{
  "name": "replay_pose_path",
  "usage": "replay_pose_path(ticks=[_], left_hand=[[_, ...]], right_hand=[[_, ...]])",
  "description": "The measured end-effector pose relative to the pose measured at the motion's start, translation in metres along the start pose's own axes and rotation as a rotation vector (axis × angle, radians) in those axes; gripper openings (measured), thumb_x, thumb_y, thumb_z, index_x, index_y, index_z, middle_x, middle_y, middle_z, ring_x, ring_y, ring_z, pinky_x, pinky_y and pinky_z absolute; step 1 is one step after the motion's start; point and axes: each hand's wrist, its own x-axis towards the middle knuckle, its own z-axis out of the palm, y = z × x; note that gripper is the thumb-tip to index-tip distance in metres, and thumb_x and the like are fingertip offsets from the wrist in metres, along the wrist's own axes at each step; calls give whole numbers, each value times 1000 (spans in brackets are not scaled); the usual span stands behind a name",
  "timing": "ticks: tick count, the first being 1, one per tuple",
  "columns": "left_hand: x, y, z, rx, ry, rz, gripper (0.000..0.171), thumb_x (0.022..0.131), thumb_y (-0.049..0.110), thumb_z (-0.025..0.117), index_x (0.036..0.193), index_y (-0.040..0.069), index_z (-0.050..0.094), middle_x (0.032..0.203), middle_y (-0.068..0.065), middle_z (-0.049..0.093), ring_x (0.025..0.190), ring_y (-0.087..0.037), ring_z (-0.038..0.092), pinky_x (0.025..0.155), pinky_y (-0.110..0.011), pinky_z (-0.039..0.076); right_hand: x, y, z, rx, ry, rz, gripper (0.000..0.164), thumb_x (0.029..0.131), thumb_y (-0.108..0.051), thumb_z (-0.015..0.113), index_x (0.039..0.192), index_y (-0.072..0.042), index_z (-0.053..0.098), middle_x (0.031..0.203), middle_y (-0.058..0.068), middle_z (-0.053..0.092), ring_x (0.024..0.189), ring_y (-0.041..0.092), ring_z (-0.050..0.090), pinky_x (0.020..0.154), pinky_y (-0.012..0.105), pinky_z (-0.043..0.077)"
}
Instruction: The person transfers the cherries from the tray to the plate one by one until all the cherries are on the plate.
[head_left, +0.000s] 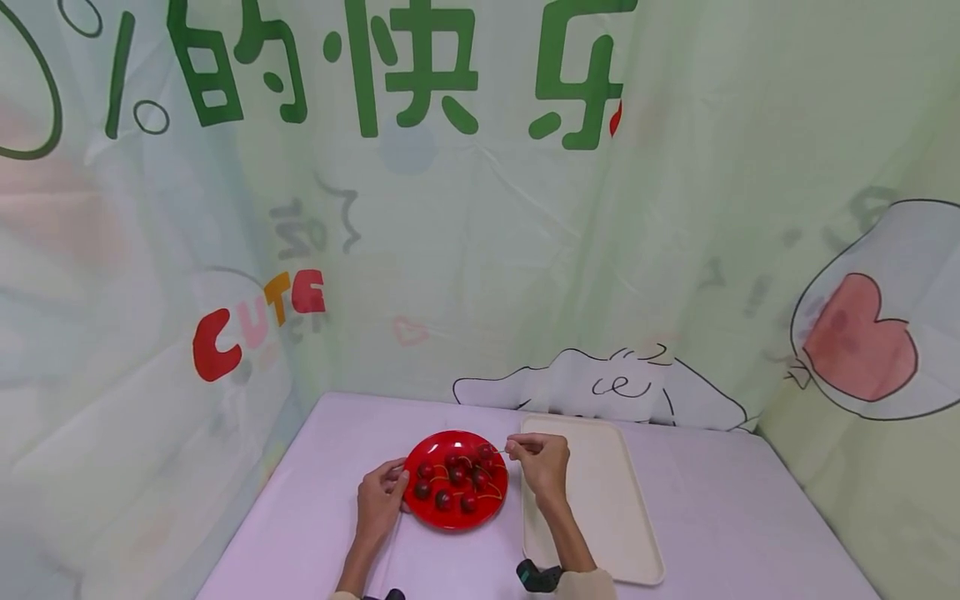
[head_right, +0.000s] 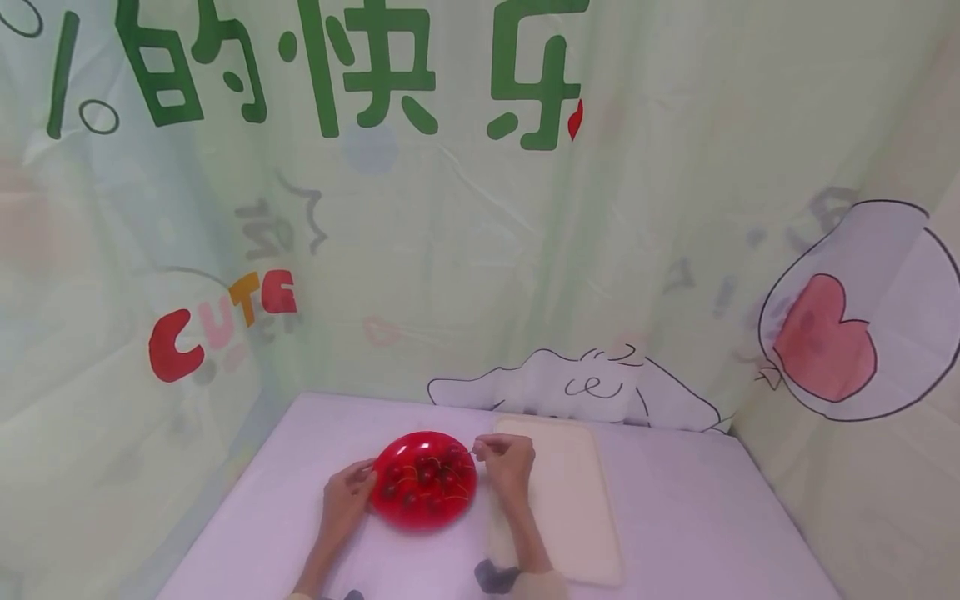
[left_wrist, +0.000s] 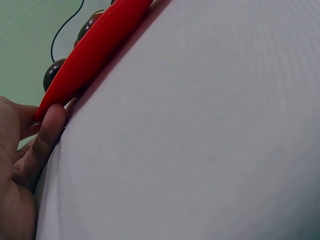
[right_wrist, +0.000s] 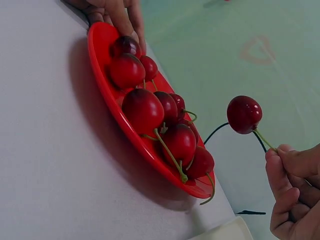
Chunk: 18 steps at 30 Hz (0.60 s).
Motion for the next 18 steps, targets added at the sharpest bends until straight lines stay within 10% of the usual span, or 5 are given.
replay_pose_path(ticks=[18], left_hand=[[2,-2,-2,-22,-24,-22,33,107,6,68,139,-1,70,116,-25,76,56,-10,67,55,-21,60]], right_hand=[[-2,-11,41,-19,-57,-27,9,95,-1,82,101,-4,87,91,14,84,75,15,76,71,17,64]])
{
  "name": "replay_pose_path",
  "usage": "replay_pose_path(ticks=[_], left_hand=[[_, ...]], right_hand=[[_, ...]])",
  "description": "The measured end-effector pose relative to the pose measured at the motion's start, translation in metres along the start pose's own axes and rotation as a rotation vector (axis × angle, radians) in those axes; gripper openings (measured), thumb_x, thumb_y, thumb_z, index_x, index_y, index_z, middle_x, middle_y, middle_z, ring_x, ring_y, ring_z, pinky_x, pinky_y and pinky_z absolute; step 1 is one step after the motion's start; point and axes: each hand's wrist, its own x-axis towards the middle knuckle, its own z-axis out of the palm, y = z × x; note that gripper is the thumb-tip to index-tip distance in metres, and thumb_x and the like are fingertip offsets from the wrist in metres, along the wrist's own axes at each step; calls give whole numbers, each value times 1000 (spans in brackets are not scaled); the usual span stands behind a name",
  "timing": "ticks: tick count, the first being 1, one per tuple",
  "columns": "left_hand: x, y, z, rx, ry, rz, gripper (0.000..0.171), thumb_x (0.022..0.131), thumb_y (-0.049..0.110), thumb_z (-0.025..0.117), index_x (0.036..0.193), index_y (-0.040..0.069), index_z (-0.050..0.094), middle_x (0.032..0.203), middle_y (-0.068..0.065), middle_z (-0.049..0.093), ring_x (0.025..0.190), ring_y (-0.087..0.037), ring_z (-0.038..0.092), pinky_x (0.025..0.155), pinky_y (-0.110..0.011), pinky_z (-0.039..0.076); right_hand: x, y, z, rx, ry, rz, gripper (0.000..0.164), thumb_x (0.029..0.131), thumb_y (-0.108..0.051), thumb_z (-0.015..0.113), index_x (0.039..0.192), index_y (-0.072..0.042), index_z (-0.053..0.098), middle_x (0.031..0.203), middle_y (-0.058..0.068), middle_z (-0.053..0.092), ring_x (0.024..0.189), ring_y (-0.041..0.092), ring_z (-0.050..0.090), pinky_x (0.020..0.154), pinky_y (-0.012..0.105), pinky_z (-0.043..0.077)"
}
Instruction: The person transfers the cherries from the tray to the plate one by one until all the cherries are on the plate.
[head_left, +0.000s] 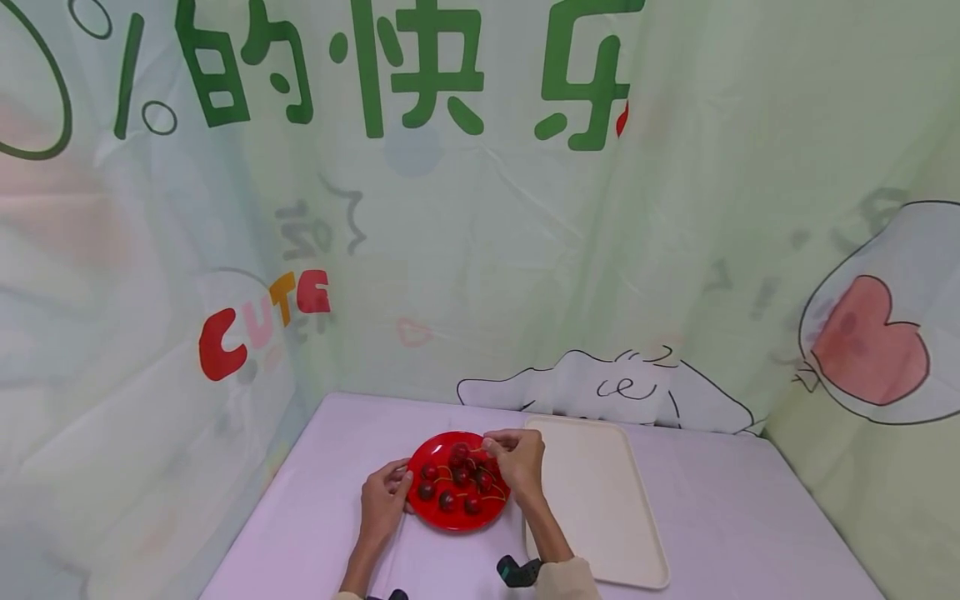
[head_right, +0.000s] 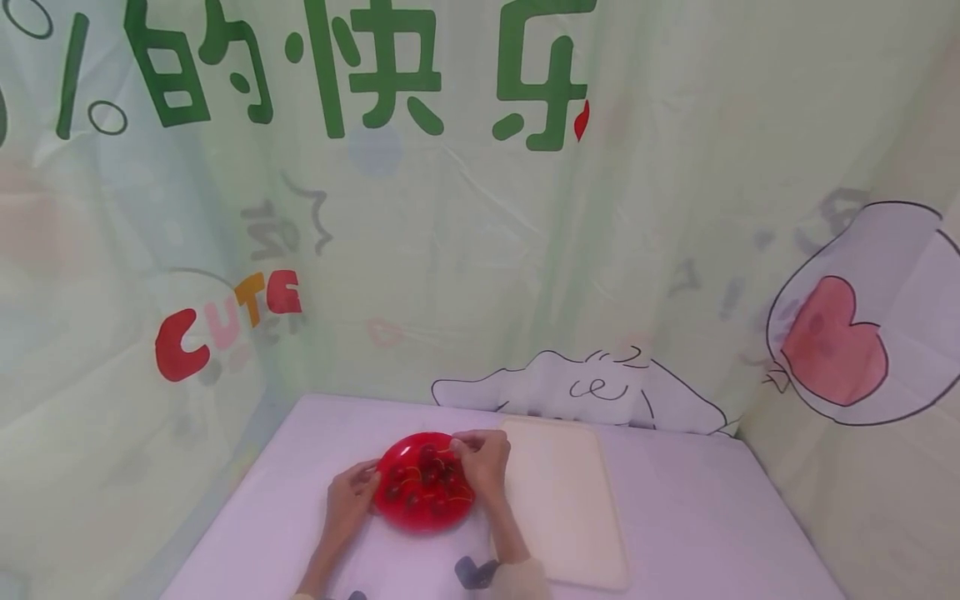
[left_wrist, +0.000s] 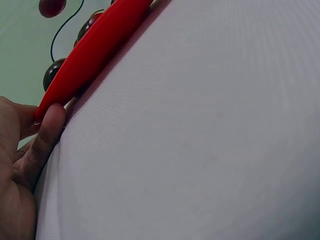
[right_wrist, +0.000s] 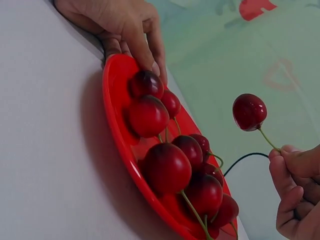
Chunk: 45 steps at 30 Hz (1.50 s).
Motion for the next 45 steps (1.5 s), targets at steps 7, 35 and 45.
replay_pose_path(ticks=[7,35,45], left_hand=[[0,2,-2,5,10,4,32,107,6,68,138,-1,71,113,-23,76,55,-8,65,55,-20,59],[-3,4,0,-8,12,22,32,106,4,69,137,-5,70,112,-25,77,51,-6,64,52,-18,57],[3,-5,2,29,4,-4,34,106,3,67,140,-2,69,113,-23,75,53,-8,66,52,-22,59]], right_hand=[[5,-1,16,-28,-22,-3,7,94,0,84,98,-4,87,85,12,82,70,13,72,66,18,62],[7,-1,43,-184,-118,-105,5,95,-2,83,97,-2,87,77,6,80,67,9,67,59,19,57],[9,2,47,-245,-133,-181,5,92,-1,85,96,-3,88,82,8,83,76,13,69,67,26,64]])
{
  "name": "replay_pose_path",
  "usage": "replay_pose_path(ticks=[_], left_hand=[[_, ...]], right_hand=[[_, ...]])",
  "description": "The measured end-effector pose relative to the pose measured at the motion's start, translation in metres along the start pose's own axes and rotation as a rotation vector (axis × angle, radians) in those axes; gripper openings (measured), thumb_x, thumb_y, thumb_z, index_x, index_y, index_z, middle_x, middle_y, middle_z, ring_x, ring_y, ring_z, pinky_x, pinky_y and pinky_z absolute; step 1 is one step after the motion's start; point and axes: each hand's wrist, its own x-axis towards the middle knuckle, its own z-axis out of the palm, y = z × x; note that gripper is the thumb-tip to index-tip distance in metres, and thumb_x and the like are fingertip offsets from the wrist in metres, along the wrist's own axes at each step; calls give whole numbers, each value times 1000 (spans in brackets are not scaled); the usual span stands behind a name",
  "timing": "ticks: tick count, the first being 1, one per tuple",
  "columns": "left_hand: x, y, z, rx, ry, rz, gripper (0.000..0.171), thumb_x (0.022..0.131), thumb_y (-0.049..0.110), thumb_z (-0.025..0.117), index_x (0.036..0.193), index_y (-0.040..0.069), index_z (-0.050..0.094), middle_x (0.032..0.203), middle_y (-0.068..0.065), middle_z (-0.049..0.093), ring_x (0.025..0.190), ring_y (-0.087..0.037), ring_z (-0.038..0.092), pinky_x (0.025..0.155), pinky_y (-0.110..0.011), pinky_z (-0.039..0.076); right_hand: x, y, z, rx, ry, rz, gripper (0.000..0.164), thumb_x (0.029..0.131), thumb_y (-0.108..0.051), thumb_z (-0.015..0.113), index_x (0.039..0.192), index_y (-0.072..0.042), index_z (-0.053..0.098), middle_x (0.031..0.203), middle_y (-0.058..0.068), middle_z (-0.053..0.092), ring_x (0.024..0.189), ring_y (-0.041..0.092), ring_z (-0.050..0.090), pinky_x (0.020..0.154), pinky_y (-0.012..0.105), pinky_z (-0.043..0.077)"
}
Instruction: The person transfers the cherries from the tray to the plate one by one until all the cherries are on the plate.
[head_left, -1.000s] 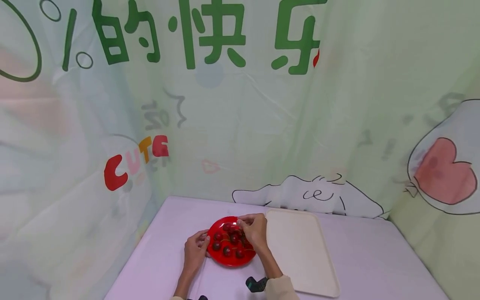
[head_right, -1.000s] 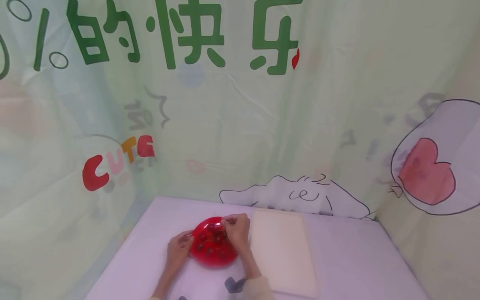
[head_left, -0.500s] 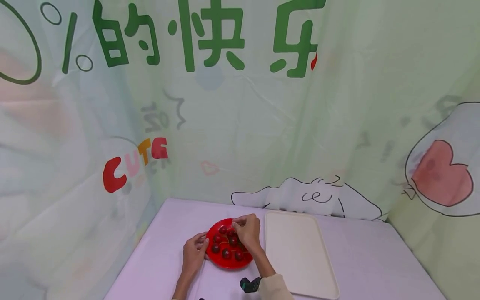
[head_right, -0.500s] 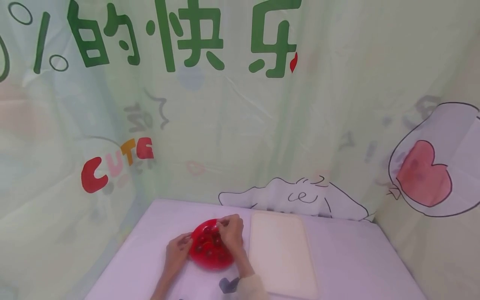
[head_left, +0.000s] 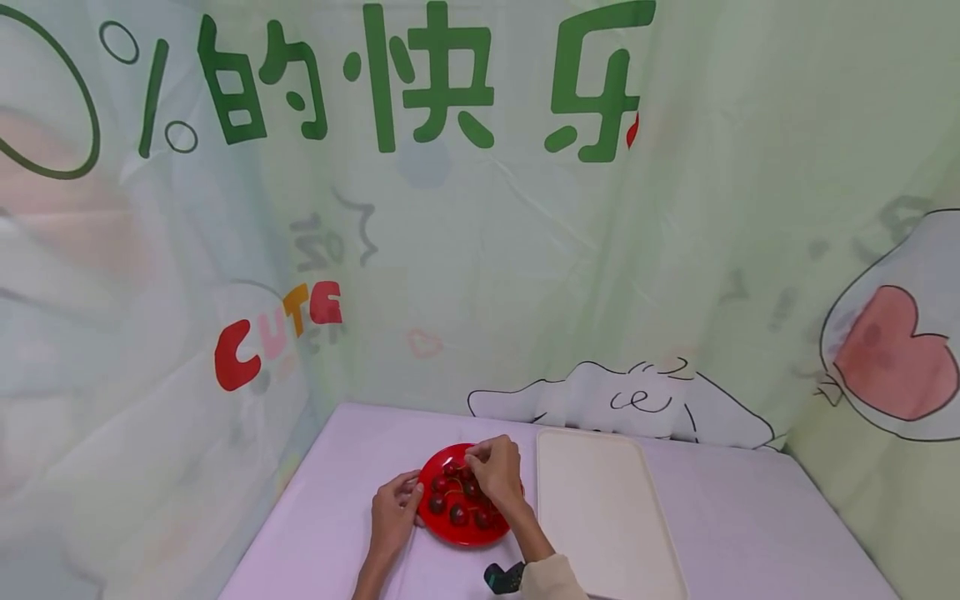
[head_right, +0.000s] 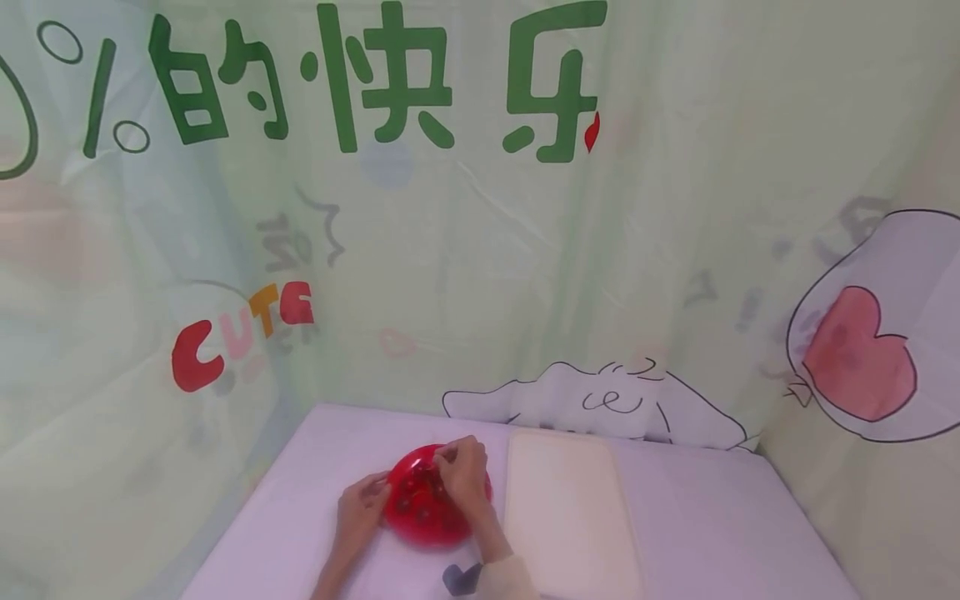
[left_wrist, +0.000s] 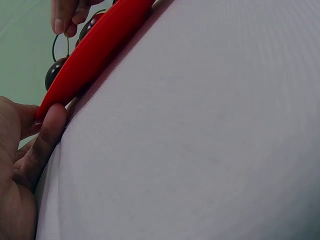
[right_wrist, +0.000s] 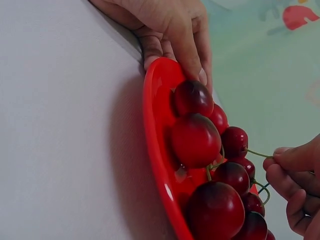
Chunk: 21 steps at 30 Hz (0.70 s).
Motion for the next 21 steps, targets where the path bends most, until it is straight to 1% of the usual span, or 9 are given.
replay_pose_path(ticks=[6,13,15,17,21], left_hand=[[1,-1,1,1,1,-1,34,106,3,68,140,-3,69,111,-22,75,53,-10,67,52,-23,59],[-1,-2,2,-6,2,0,34,107,5,68,140,-3,69,112,-22,76,52,-9,66,53,-20,59],[-2,-2,1,-19,5,14,34,107,5,68,139,-4,69,112,-23,76,52,-9,65,53,-20,59],[-2,-1,1,-32,11,35,33,106,4,68,138,-4,70,111,-25,77,51,-7,65,51,-21,59],[-4,1,0,-53,23,101,31,106,2,68,135,-8,70,110,-28,77,50,-5,64,50,-23,59]], right_hand=[[-1,3,1,-32,-31,-41,7,92,-2,86,99,-2,88,87,9,83,78,14,69,71,29,67],[0,8,1,-65,-59,-95,6,91,-2,86,96,-3,88,85,8,83,76,12,69,66,22,62],[0,9,1,-74,-70,-114,6,91,-2,86,96,-3,88,85,8,83,77,12,70,66,22,62],[0,8,0,-84,-86,-128,7,91,-2,86,98,-3,87,87,8,84,80,14,72,69,25,64],[-2,5,-3,-100,-132,-148,14,92,-3,86,106,0,86,95,11,85,90,20,76,76,32,68]])
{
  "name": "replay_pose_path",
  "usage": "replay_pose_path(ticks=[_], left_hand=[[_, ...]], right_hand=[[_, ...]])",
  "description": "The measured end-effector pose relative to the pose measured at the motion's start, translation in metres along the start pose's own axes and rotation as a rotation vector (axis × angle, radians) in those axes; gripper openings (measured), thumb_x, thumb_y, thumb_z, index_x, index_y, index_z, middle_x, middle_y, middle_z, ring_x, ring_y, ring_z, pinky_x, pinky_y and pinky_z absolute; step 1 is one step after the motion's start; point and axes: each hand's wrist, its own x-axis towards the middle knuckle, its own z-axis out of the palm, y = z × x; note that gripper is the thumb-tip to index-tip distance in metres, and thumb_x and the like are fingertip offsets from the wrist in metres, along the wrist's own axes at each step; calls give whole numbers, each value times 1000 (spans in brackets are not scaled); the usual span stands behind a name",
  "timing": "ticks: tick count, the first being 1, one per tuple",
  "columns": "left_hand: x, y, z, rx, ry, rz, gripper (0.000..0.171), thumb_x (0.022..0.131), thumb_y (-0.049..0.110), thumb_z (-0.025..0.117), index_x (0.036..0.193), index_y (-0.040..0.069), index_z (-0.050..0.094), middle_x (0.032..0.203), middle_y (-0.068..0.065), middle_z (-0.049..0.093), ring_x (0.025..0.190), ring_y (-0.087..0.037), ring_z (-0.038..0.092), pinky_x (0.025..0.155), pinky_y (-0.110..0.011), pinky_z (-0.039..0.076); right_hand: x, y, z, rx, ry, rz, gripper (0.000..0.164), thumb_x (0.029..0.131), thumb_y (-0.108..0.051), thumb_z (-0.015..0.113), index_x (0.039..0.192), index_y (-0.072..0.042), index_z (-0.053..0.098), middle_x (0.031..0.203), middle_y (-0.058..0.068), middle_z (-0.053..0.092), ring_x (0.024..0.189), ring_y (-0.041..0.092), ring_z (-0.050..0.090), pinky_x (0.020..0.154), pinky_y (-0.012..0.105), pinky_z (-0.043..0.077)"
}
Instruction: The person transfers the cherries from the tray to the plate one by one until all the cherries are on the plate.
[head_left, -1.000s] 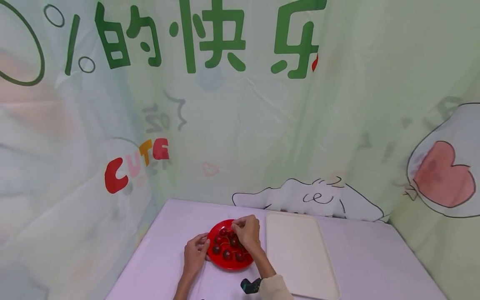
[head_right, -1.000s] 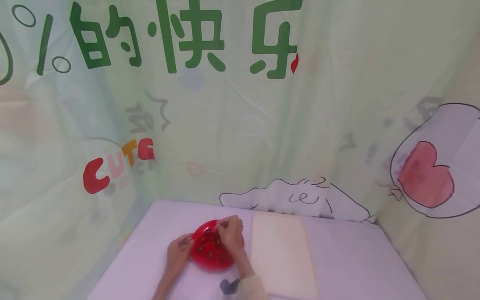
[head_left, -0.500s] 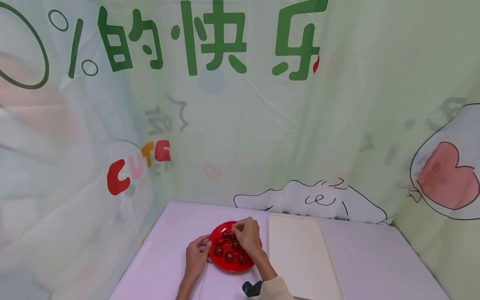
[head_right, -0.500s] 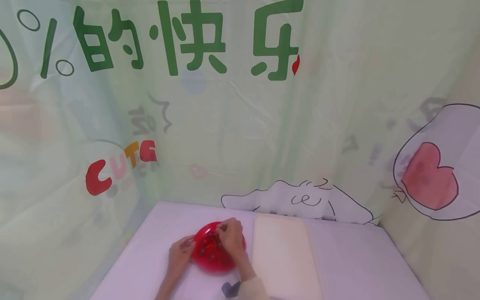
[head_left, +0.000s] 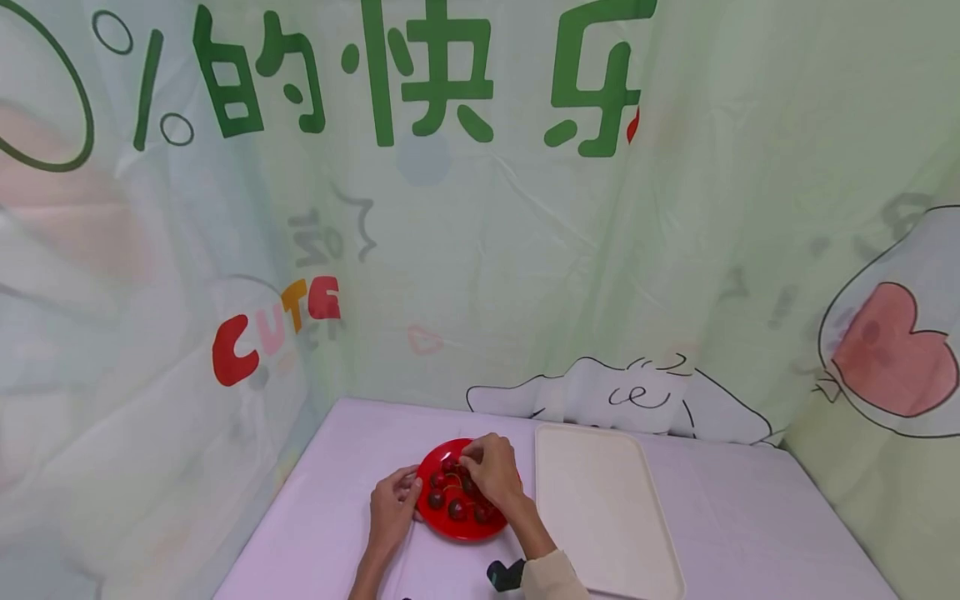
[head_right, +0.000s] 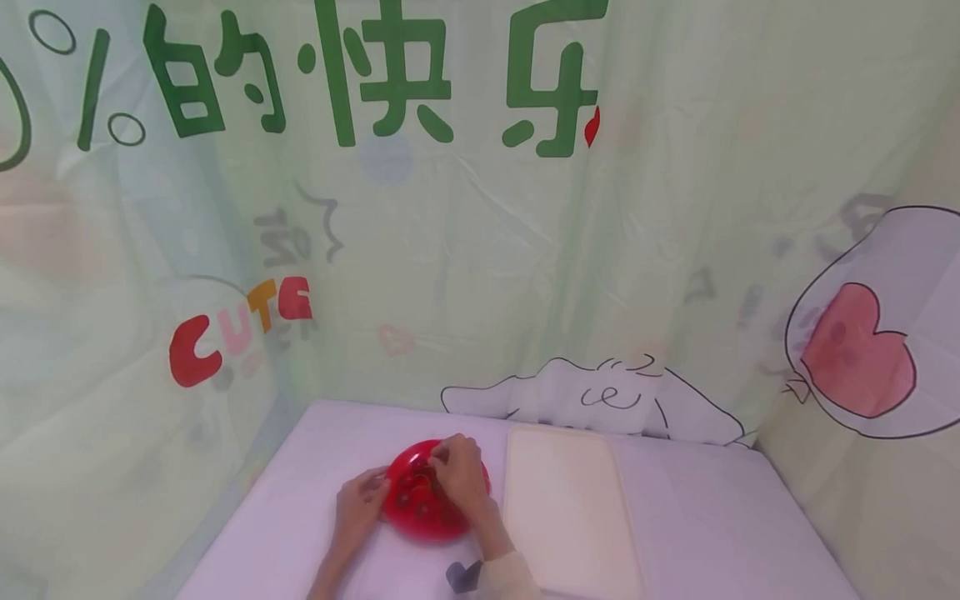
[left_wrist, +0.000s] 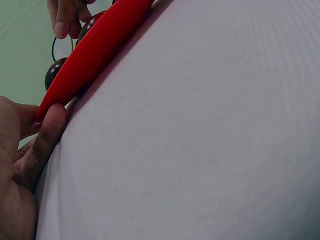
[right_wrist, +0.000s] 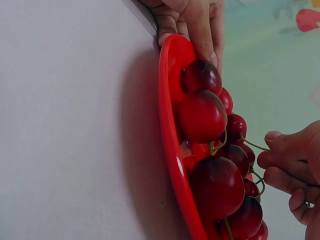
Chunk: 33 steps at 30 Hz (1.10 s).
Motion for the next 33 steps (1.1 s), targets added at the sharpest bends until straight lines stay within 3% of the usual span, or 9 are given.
replay_pose_path(ticks=[4,9,13,19,27,33], left_hand=[[0,1,0,-4,-3,-12,31,106,3,68,135,-6,70,111,-27,77,51,-5,64,52,-21,59],[1,2,3,8,-20,-58,32,106,5,69,137,-3,71,114,-25,77,52,-7,65,53,-22,60],[3,3,5,9,-25,-60,32,106,5,68,137,-3,71,113,-24,77,52,-7,65,54,-22,60],[2,3,7,12,-30,-5,31,106,3,67,135,-9,70,108,-27,77,48,-5,63,51,-23,59],[4,0,9,37,-9,-45,29,108,6,67,135,-3,72,109,-23,78,48,-7,64,53,-21,59],[1,6,7,68,15,-55,29,110,8,63,135,-5,72,109,-23,77,49,-9,64,55,-20,58]], right_hand=[[-2,-2,-4,-11,-39,-7,20,94,-5,85,113,-1,85,102,12,85,97,23,74,78,31,69],[-4,-2,-10,-26,-48,-14,22,95,-7,85,116,0,84,102,13,84,92,20,71,74,27,66],[-4,-2,-18,-27,-32,-11,25,94,-8,85,117,2,83,105,15,84,95,25,75,80,35,69],[-7,0,-30,-16,45,0,24,95,-12,85,115,1,83,104,16,84,97,28,78,85,42,69],[-14,12,-48,0,172,36,20,96,-14,84,112,-1,84,96,12,84,85,21,75,69,24,58],[-20,25,-60,-3,236,61,20,95,-11,84,110,1,84,93,13,83,81,21,73,66,21,53]])
